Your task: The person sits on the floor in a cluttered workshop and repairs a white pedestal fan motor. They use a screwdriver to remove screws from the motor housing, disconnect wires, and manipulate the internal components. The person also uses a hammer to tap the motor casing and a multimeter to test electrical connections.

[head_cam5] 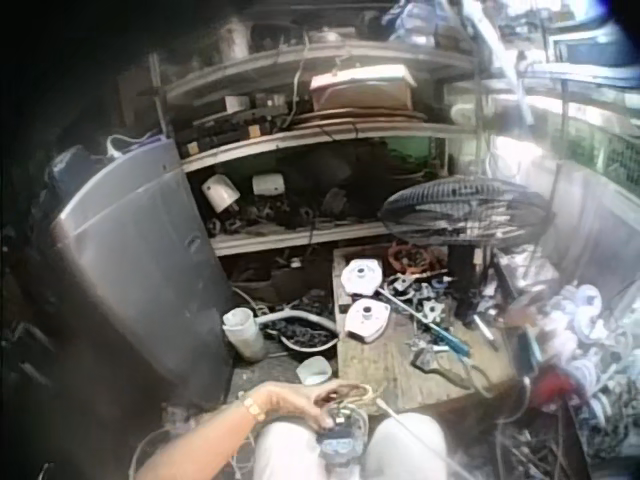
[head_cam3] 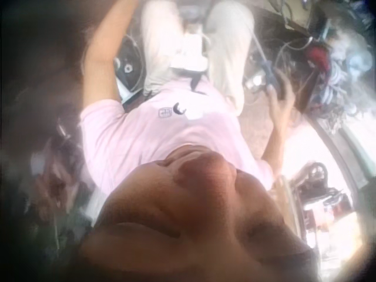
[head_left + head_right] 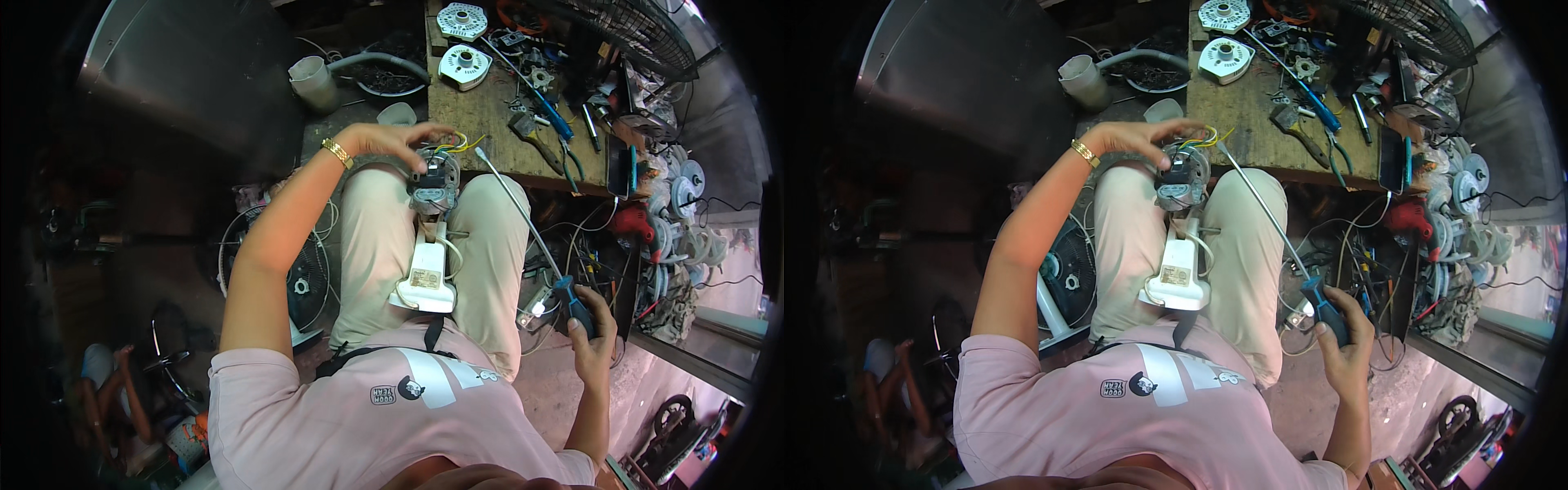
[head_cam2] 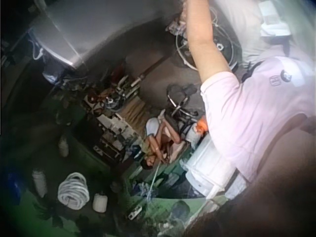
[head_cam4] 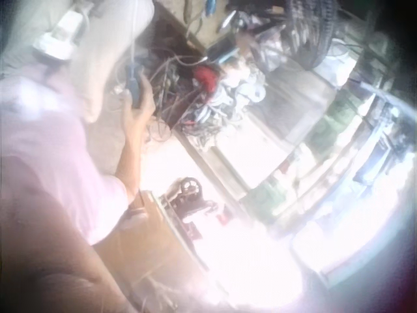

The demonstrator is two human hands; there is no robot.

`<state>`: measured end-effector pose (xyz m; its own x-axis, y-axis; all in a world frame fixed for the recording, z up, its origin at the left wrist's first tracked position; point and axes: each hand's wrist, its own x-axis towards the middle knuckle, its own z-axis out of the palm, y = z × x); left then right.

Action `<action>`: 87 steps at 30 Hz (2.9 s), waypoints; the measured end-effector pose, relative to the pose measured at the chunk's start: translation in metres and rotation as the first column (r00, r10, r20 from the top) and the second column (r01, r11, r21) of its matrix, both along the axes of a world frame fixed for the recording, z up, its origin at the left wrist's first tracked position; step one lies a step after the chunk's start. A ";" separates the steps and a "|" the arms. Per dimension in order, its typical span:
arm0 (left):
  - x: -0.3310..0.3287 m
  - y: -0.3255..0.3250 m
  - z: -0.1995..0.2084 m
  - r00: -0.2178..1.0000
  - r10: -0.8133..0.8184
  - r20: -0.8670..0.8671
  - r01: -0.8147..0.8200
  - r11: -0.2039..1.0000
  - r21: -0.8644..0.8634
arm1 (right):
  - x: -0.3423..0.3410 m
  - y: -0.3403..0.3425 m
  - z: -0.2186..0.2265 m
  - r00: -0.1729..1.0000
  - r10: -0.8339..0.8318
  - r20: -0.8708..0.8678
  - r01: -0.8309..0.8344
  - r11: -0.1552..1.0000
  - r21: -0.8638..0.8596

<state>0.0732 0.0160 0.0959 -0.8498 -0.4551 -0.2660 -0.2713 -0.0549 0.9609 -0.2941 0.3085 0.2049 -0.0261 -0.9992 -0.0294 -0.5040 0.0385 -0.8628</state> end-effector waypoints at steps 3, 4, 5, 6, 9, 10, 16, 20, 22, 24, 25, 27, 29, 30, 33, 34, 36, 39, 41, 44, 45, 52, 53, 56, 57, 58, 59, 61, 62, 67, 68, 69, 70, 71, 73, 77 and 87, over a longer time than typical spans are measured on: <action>-0.011 0.012 -0.010 0.997 -0.023 -0.075 0.026 0.999 0.037 | 0.023 -0.006 0.024 0.984 0.102 -0.149 -0.109 0.993 -0.042; -0.014 0.013 -0.011 0.995 -0.018 -0.097 0.022 0.999 0.042 | 0.031 -0.009 0.033 0.970 0.141 -0.198 -0.149 0.988 -0.029; -0.016 0.015 -0.009 0.993 -0.013 -0.117 0.019 0.999 0.047 | 0.037 -0.010 0.037 0.958 0.174 -0.227 -0.179 0.984 -0.001; -0.017 0.018 -0.006 0.990 -0.007 -0.137 0.015 0.998 0.054 | 0.042 -0.010 0.043 0.951 0.181 -0.250 -0.182 0.983 0.020; -0.017 0.021 -0.009 0.993 -0.005 -0.115 -0.009 0.992 -0.127 | 0.056 -0.009 0.053 0.925 0.203 -0.321 -0.189 0.979 0.074; -0.018 0.021 -0.011 0.995 0.005 -0.103 -0.027 0.976 -0.218 | 0.060 -0.008 0.054 0.930 0.190 -0.314 -0.173 0.982 0.081; -0.016 0.027 -0.013 0.999 0.042 -0.031 -0.050 0.939 -0.341 | 0.079 -0.002 0.053 0.927 0.159 -0.339 -0.141 0.987 0.075; -0.012 0.027 -0.012 0.997 0.065 0.030 -0.048 0.915 -0.400 | 0.086 0.006 0.046 0.930 0.138 -0.339 -0.115 0.989 0.088; -0.013 0.028 -0.008 0.997 0.066 0.051 -0.044 0.932 -0.360 | 0.090 0.012 0.040 0.937 0.113 -0.330 -0.090 0.992 0.084; -0.013 0.029 -0.004 0.996 0.064 0.058 -0.039 0.932 -0.359 | 0.091 0.017 0.029 0.951 0.074 -0.300 -0.061 0.997 0.050; -0.013 0.029 -0.003 0.996 0.063 0.061 -0.037 0.933 -0.358 | 0.090 0.020 0.024 0.943 0.077 -0.325 -0.069 0.997 0.035; -0.013 0.029 -0.001 0.995 0.064 0.070 -0.036 0.936 -0.350 | 0.088 0.026 0.018 0.924 0.079 -0.374 -0.083 0.997 0.004; -0.014 0.029 0.000 0.995 0.067 0.075 -0.037 0.937 -0.349 | 0.094 0.026 0.021 0.942 0.048 -0.332 -0.034 0.998 0.045; -0.015 0.029 0.001 0.995 0.069 0.076 -0.039 0.935 -0.351 | 0.095 0.026 0.022 0.950 0.030 -0.310 -0.010 0.998 0.066; -0.015 0.029 -0.003 0.995 0.079 0.063 -0.050 0.929 -0.367 | 0.095 0.026 0.017 0.960 0.015 -0.280 -0.004 0.999 0.041; -0.015 0.030 -0.005 0.995 0.082 0.057 -0.055 0.926 -0.373 | 0.095 0.027 0.017 0.959 0.018 -0.284 -0.007 0.999 0.039; -0.016 0.030 -0.009 0.994 0.092 0.057 -0.062 0.919 -0.390 | 0.092 0.026 0.017 0.955 0.029 -0.294 -0.019 0.999 0.036; -0.017 0.029 -0.012 0.994 0.095 0.059 -0.063 0.913 -0.403 | 0.093 0.023 0.020 0.945 0.056 -0.323 -0.053 0.998 0.019; -0.017 0.029 -0.011 0.995 0.087 0.052 -0.058 0.912 -0.406 | 0.093 0.022 0.022 0.945 0.061 -0.320 -0.056 0.998 0.027; -0.018 0.030 -0.007 0.996 0.074 0.039 -0.052 0.911 -0.408 | 0.094 0.022 0.024 0.946 0.061 -0.320 -0.048 0.998 0.048; -0.018 0.030 -0.006 0.996 0.076 0.044 -0.051 0.911 -0.409 | 0.094 0.022 0.025 0.946 0.061 -0.319 -0.045 0.997 0.056; -0.017 0.031 -0.007 0.996 0.084 0.025 -0.064 0.898 -0.436 | 0.094 0.020 0.028 0.902 0.110 -0.418 -0.108 0.994 0.029; -0.017 0.031 -0.008 0.996 0.083 0.024 -0.065 0.898 -0.435 | 0.094 0.020 0.027 0.902 0.109 -0.418 -0.112 0.994 0.017; -0.016 0.031 -0.007 0.996 0.083 0.022 -0.066 0.901 -0.428 | 0.095 0.024 0.025 0.905 0.098 -0.415 -0.100 0.995 0.016; -0.016 0.031 -0.005 0.996 0.082 0.023 -0.065 0.904 -0.422 | 0.096 0.025 0.024 0.906 0.093 -0.413 -0.092 0.996 0.021; -0.016 0.032 -0.003 0.996 0.082 0.025 -0.064 0.907 -0.415 | 0.096 0.025 0.023 0.908 0.092 -0.410 -0.092 0.996 0.019; -0.015 0.032 -0.003 0.996 0.082 0.020 -0.066 0.904 -0.423 | 0.097 0.026 0.023 0.909 0.091 -0.407 -0.093 0.996 0.016; -0.015 0.033 -0.002 0.996 0.083 0.011 -0.070 0.896 -0.439 | 0.098 0.026 0.023 0.915 0.089 -0.394 -0.090 0.996 0.015; -0.015 0.033 -0.002 0.997 0.081 0.011 -0.068 0.896 -0.438 | 0.099 0.026 0.023 0.919 0.086 -0.386 -0.086 0.996 0.018; -0.016 0.034 -0.002 0.996 0.084 0.015 -0.069 0.899 -0.433 | 0.100 0.026 0.022 0.922 0.078 -0.380 -0.091 0.996 -0.017; -0.016 0.034 -0.004 0.996 0.089 0.014 -0.074 0.895 -0.441 | 0.097 0.026 0.021 0.917 0.078 -0.392 -0.100 0.994 -0.035; -0.016 0.033 -0.006 0.995 0.095 0.013 -0.079 0.891 -0.448 | 0.096 0.023 0.022 0.911 0.079 -0.404 -0.110 0.993 -0.054; -0.017 0.033 -0.008 0.995 0.101 0.012 -0.084 0.886 -0.456 | 0.095 0.020 0.030 0.903 0.108 -0.415 -0.120 0.993 -0.003; -0.017 0.032 -0.010 0.995 0.096 0.028 -0.074 0.893 -0.444 | 0.096 0.011 0.046 0.898 0.139 -0.418 -0.132 0.990 0.047; -0.017 0.030 -0.010 0.995 0.085 0.052 -0.055 0.904 -0.425 | 0.098 -0.002 0.067 0.886 0.193 -0.422 -0.176 0.981 0.080; -0.016 0.032 -0.008 0.994 0.092 0.065 -0.051 0.882 -0.469 | 0.093 -0.006 0.072 0.881 0.205 -0.426 -0.189 0.979 0.080; -0.017 0.033 -0.003 0.993 0.075 0.090 -0.025 0.885 -0.465 | 0.106 -0.041 0.114 0.966 0.162 -0.199 -0.061 0.898 0.435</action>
<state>0.0559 0.0488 0.0926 -0.8020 -0.5890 -0.0991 -0.3783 0.3725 0.8475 -0.1885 0.2680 0.3194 0.0287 -0.8897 -0.4557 -0.7045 0.3054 -0.6406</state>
